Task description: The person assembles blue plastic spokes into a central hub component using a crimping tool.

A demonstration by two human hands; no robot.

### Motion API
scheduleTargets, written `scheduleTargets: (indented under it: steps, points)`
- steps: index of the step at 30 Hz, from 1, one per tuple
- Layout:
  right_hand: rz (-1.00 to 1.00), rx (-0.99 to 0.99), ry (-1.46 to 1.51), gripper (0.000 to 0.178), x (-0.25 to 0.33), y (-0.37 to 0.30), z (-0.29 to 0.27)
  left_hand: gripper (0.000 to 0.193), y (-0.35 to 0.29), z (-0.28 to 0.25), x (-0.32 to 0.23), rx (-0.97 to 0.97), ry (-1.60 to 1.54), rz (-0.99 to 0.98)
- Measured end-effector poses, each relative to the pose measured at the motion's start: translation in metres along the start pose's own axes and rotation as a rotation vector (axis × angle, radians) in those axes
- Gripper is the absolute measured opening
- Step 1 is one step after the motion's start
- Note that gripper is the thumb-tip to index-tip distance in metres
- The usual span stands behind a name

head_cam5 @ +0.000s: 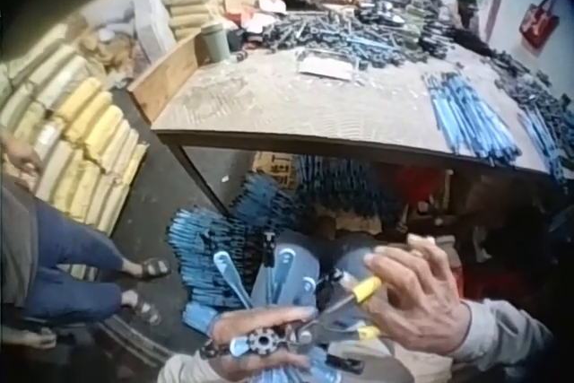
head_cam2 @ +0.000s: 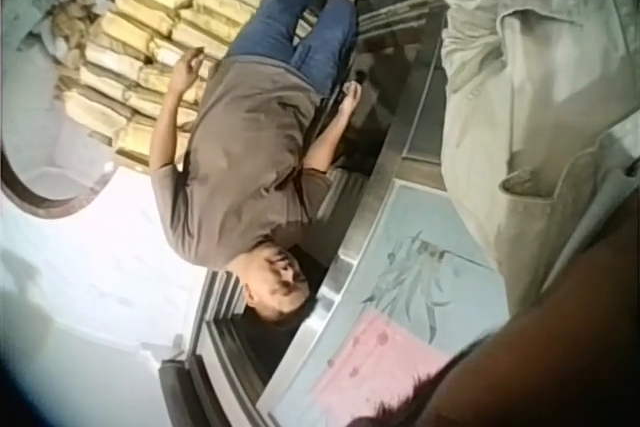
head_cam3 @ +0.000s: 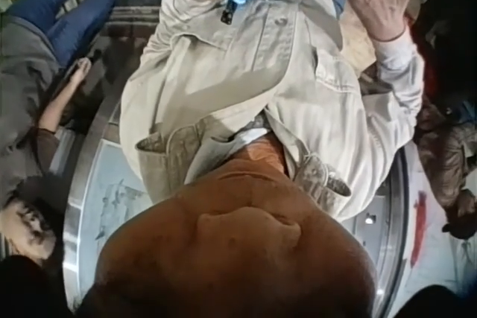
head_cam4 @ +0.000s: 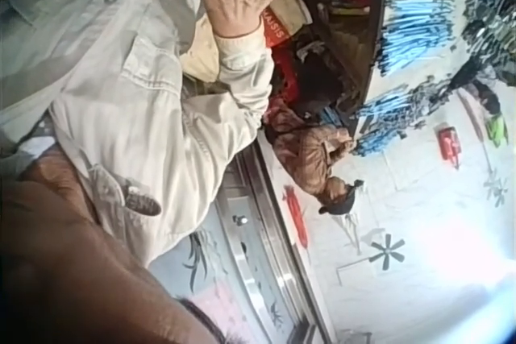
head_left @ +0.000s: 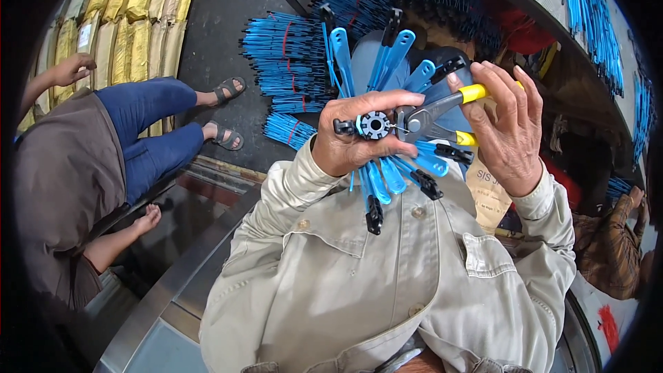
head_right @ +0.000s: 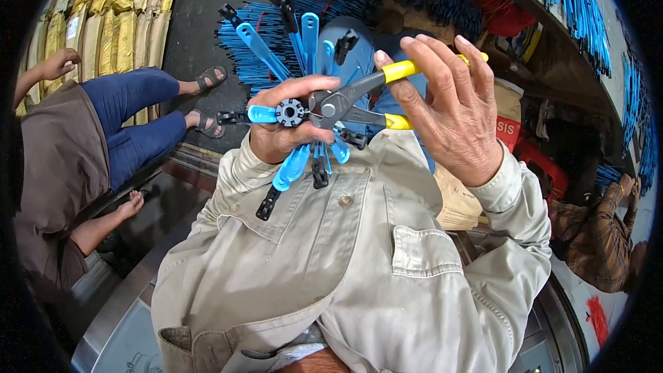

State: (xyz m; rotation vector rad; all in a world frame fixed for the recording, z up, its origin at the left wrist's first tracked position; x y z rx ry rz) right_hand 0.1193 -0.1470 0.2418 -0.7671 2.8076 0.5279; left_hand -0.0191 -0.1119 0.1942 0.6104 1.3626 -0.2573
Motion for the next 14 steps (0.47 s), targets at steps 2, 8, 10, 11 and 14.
scheduleTargets:
  steps: [2, 8, 10, 11, 14]
  points:
    - [-0.024, -0.022, -0.047, 0.040, 0.002, -0.002, 0.001, 0.052, 0.000, 0.001, -0.001, 0.022, 0.021, -0.009]
    - [-0.024, -0.034, -0.051, 0.039, 0.003, -0.005, 0.001, 0.055, -0.003, 0.000, 0.006, -0.005, -0.061, 0.003]
    - [-0.015, 0.033, 0.027, 0.042, 0.000, -0.010, 0.006, 0.059, -0.003, 0.000, 0.003, 0.002, -0.023, 0.065]
    - [-0.018, 0.034, 0.026, 0.042, -0.003, -0.010, 0.005, 0.059, -0.002, -0.002, 0.003, 0.000, -0.025, 0.065]
    - [-0.051, 0.658, 0.580, 0.049, 0.000, -0.028, 0.039, 0.058, -0.002, 0.008, -0.001, 0.142, -0.009, 0.060]
Point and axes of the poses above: each hand's wrist, its own y-axis towards the middle knuckle, its own z-axis out of the palm, x = y × z, the point moved 9 cm from there along y, towards the middle knuckle, and after that the axes turned 8 degrees about -y, right-handed, at the moved point
